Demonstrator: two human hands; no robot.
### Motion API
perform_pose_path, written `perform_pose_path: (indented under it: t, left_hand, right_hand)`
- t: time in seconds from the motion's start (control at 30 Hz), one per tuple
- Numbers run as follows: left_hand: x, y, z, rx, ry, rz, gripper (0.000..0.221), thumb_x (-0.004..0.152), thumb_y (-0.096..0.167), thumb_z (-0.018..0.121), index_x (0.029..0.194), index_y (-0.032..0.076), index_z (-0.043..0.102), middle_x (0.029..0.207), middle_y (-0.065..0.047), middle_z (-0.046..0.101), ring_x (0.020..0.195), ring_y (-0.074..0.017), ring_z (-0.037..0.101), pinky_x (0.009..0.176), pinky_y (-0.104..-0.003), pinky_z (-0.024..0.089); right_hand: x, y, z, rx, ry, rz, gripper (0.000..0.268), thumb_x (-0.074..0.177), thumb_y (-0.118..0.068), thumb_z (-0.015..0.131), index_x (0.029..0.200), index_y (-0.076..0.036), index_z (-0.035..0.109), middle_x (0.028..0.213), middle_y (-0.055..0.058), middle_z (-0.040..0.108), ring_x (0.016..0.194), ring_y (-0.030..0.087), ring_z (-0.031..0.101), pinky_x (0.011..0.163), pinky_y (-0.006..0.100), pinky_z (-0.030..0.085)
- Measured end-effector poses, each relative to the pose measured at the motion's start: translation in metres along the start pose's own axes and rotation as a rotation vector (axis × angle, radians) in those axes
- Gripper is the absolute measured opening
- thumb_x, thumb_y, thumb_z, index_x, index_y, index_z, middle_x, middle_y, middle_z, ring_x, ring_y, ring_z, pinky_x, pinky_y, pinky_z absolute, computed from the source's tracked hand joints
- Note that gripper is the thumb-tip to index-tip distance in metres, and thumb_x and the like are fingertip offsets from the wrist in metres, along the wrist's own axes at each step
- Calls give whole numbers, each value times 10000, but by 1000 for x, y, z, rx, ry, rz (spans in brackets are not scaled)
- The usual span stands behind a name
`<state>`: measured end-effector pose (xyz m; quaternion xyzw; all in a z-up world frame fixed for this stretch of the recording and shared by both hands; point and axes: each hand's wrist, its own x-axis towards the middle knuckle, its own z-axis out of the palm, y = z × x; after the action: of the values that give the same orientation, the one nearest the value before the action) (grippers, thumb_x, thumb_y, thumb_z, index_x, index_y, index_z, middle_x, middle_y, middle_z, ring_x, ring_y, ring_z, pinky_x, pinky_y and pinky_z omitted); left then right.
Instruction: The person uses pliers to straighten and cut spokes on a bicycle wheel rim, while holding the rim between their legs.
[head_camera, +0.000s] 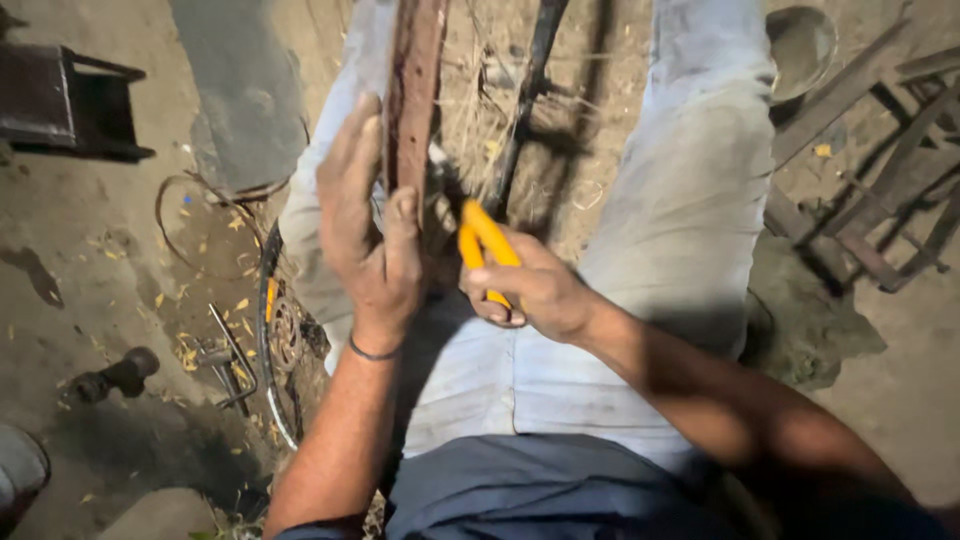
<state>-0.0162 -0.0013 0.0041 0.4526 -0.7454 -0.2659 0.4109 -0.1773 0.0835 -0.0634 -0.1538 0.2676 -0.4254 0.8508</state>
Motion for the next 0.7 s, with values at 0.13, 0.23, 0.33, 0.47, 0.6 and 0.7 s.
perform_pose_path:
  t: [0.13, 0.23, 0.33, 0.47, 0.6, 0.7]
  left_hand:
    - [-5, 7, 3, -45, 12, 37, 330, 1115, 181, 592, 1411, 36, 572, 1499, -181, 535, 1412, -312, 535, 1208, -412, 446]
    - [-14, -1, 3, -13, 35, 76, 234, 1125, 138, 608, 1337, 56, 661, 1476, -190, 551, 1393, -307, 545, 1199, -402, 446]
    - [-24, -9, -2, -11, 78, 54, 220, 1102, 103, 586, 1288, 41, 684, 1434, -207, 598, 1327, -310, 592, 1157, -393, 471]
    - [-34, -12, -4, -47, 111, 37, 235, 1088, 66, 581, 1293, -26, 652, 1336, -227, 667, 1299, -345, 654, 1131, -398, 484]
    - [-42, -15, -4, -106, 108, -30, 210, 1060, 58, 606, 1240, -43, 647, 1244, -192, 698, 1196, -305, 685, 1067, -378, 521]
    - [-47, -15, -2, -91, 106, -83, 143, 1037, 29, 642, 1173, -7, 666, 1113, -132, 736, 1070, -242, 723, 986, -351, 574]
  right_hand:
    - [-4, -4, -5, -152, -64, -57, 239, 981, -144, 666, 1113, 4, 533, 812, 49, 552, 624, 103, 508, 529, 260, 414]
    - [-4, -10, -4, -246, -30, -91, 355, 933, -121, 673, 1233, -17, 516, 871, 33, 549, 653, 89, 502, 556, 247, 413]
    - [-6, -16, -3, -161, 38, -68, 422, 897, -137, 661, 1273, -26, 503, 859, 32, 538, 641, 93, 512, 526, 230, 393]
    - [-15, -22, -7, -460, 119, -303, 436, 898, -128, 678, 1274, -40, 478, 920, 22, 541, 741, 86, 526, 647, 225, 462]
    - [-17, -20, -8, -647, 132, -576, 257, 979, -57, 672, 1171, -15, 508, 997, 54, 554, 891, 140, 554, 841, 287, 485]
    - [-18, -24, 0, -558, 290, -470, 182, 982, -47, 674, 1112, -23, 550, 941, 32, 618, 850, 134, 635, 784, 296, 541]
